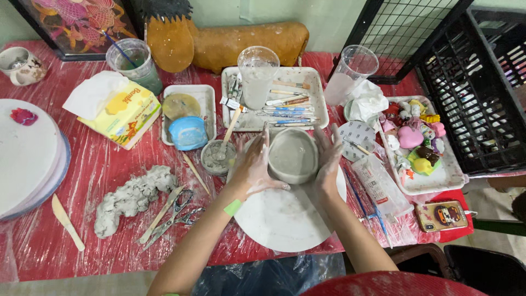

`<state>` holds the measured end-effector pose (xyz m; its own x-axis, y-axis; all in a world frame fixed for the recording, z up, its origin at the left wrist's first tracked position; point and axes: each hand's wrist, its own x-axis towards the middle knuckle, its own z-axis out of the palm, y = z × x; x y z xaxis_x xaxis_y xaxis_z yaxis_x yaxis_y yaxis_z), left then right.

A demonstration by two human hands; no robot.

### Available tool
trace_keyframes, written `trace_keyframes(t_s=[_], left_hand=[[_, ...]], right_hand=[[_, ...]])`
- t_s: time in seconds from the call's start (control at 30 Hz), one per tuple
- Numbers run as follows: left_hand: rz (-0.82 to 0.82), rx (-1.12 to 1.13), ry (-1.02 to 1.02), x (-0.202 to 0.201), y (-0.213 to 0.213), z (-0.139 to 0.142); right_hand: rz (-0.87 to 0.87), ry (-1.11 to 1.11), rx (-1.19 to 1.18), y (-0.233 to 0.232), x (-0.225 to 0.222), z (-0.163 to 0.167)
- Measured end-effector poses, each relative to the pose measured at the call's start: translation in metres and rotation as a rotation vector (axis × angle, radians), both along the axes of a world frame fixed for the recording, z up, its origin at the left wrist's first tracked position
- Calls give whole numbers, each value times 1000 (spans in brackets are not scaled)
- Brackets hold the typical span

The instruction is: The person shapes a small clay bowl by hand on a rotating banding wheel, pressing and smoothing the walls with their fingers and rotating the wheel to work around the piece. They occasionally use a sponge and reposition the bowl on the wheel while refining the rim and surface.

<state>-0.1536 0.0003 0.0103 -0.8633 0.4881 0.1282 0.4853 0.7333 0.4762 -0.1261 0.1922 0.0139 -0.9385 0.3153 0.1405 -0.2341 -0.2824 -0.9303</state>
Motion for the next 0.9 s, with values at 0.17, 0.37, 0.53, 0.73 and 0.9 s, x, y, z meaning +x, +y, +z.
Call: trace_keyframes(t_s=[0.17,0.37,0.53,0.73,0.9], left_hand=[[-160,251,-166,-24,5,1],[-294,576,-49,-32,10,-15],[-27,1302,-504,-37,14,-45],[161,1491,-370,-24,57,-78],[266,1177,-597,-19,-14,-83]], right_hand=[[59,-81,69,3,-10,-6],[-52,-12,-36,25,-20,-20],[-163,-114,-189,12,16,-19],[47,-43,-80,-6,12,-24],[70,-25,-57,16,-11,-20]])
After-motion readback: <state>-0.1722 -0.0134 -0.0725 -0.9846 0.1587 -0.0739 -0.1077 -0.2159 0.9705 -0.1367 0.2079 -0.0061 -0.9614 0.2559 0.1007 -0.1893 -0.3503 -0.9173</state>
